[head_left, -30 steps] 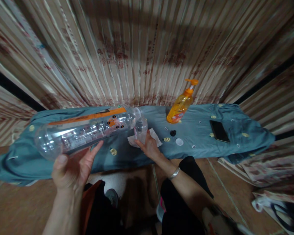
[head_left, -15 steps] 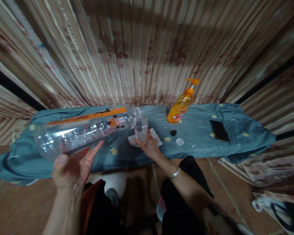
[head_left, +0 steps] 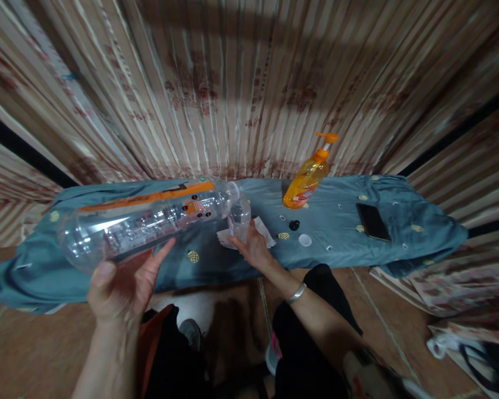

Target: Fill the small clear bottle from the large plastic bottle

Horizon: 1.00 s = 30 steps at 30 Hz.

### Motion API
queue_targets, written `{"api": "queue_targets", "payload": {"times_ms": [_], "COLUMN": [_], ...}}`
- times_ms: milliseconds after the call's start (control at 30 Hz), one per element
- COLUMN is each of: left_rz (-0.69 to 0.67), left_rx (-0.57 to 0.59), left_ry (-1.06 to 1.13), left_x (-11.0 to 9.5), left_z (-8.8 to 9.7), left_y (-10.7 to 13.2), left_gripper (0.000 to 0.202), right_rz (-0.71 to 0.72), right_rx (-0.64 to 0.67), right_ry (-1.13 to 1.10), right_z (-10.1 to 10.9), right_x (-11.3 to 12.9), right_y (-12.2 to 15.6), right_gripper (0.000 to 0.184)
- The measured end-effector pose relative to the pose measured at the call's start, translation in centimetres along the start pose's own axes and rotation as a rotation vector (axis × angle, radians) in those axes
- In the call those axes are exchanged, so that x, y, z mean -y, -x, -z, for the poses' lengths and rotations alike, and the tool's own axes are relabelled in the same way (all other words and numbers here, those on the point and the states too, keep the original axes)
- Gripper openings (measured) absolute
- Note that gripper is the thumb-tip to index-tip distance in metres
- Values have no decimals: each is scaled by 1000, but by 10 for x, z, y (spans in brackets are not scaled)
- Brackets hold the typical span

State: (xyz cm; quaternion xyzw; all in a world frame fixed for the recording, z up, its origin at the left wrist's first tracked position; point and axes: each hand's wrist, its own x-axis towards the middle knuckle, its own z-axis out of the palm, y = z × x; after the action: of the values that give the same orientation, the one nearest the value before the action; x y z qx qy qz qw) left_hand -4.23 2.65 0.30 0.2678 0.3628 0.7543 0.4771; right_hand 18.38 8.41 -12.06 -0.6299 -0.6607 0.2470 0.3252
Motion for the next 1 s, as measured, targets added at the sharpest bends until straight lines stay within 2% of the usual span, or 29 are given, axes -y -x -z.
{"api": "queue_targets", "payload": {"times_ms": [500,1000], "left_rz": [7,25], "left_rx": [-7,-7], "left_ry": [-4,-25], "left_x": [0,-1], "left_z": [2,-1], "left_y": [1,1], "left_gripper": [57,54], "right_rz": [-15,-19], "right_rx": [4,5], "right_ry": [57,22], "right_z": [1,0], "right_x": [5,2], "right_y": [0,0], "right_gripper": [76,76]}}
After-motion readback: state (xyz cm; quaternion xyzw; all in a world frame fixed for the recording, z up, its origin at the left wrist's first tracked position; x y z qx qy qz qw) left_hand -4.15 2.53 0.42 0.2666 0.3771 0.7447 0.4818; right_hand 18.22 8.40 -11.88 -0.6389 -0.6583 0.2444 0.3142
